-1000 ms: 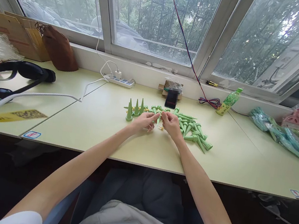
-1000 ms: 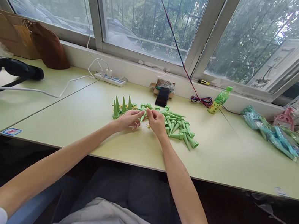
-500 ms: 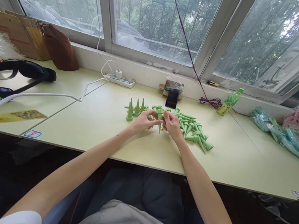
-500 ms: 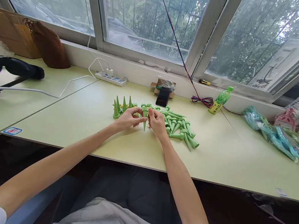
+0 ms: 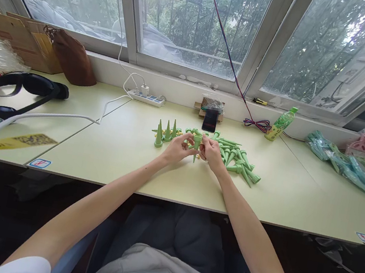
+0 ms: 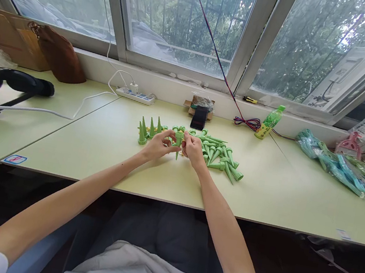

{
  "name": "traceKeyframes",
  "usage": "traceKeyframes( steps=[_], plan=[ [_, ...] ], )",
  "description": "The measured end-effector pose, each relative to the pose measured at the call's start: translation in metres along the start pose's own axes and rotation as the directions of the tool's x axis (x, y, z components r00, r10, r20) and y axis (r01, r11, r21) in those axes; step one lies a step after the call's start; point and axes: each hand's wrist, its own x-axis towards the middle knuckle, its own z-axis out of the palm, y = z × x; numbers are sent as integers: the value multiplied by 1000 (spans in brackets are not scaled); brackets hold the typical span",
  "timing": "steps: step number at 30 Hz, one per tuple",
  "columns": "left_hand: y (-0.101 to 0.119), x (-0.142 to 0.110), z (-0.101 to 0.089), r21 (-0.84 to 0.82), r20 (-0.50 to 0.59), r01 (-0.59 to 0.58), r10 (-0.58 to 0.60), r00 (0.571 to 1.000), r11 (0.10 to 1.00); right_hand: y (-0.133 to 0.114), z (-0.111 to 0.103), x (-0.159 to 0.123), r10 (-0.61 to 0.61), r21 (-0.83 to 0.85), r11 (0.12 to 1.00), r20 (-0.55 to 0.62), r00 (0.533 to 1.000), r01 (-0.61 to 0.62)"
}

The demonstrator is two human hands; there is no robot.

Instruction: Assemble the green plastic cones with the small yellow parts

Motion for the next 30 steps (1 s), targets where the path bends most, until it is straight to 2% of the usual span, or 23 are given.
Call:
traceKeyframes(
  steps=[5,11,21,26,30],
  plan=[
    [-3,0,1,54,-18,-79,80,997,995,2,-1,1,31,12,999,16,999,-31],
    [-5,1,3,66,-47,-169,173,984,983,2,-1,1,45,-59,997,11,999,-44],
    [0,-1,3,142,-27,-305,311,950,942,-3,-1,0,94,-17,995,33,995,-93],
    [0,0,5,157,-38,-304,313,949,940,-2,1,1,89,10,996,36,995,-89],
    [2,2,5,157,-86,-234,250,964,959,2,3,4,33,12,999,-8,999,-33]
  ],
)
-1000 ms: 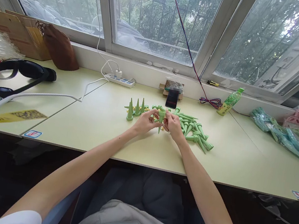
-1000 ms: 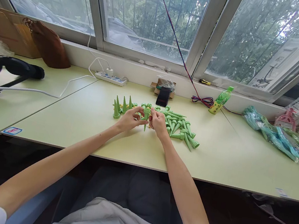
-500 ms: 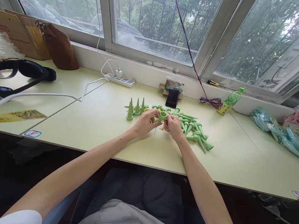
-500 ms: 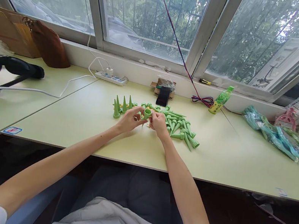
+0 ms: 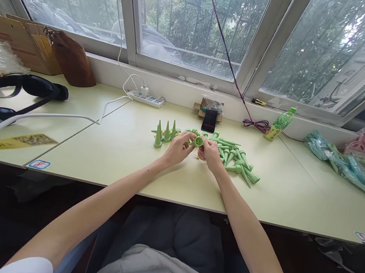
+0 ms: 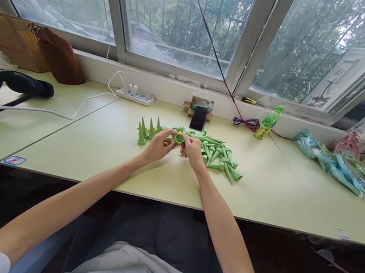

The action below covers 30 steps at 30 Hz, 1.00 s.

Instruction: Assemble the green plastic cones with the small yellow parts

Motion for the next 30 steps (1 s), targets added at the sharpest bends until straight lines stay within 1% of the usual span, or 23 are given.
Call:
traceKeyframes(
  steps=[3,5,6,7,9,11,12,13,15,18,22,26,30],
  plan=[
    [2,2,-1,-68,-35,139,-141,989,988,0,1,1,-37,-11,999,-49,998,37],
    [3,3,-2,-160,-30,258,-266,964,953,-1,1,0,-52,-24,998,-80,995,50],
    [3,3,-3,-212,-5,311,-320,948,926,-3,2,-1,-60,-27,998,-88,994,58],
    [3,4,-4,-263,38,360,-363,931,895,-4,2,-1,-69,-31,997,-88,994,67],
    [5,5,-5,-352,166,454,-423,891,818,-6,3,-4,-95,-43,995,-59,994,93],
    [8,6,-6,-419,293,541,-455,841,729,-7,4,-6,-117,-58,992,-11,993,116],
    [10,7,-7,-444,334,568,-460,823,694,-7,5,-7,-122,-64,990,10,993,122],
    [12,7,-8,-463,356,580,-459,814,670,-8,5,-8,-123,-68,990,25,992,124],
    [16,7,-10,-480,373,583,-448,812,655,-7,5,-9,-120,-65,990,43,992,123],
    [19,6,-13,-481,388,587,-442,809,651,-6,4,-9,-126,-53,990,62,990,130],
    [15,5,-14,-474,402,587,-432,807,656,-6,3,-8,-129,-61,989,56,990,132],
    [10,4,-15,-433,409,564,-404,818,704,-5,2,-7,-143,-88,985,57,988,147],
    [7,2,-17,-347,401,486,-342,850,802,-2,0,-7,-152,-141,977,57,987,159]
  ],
)
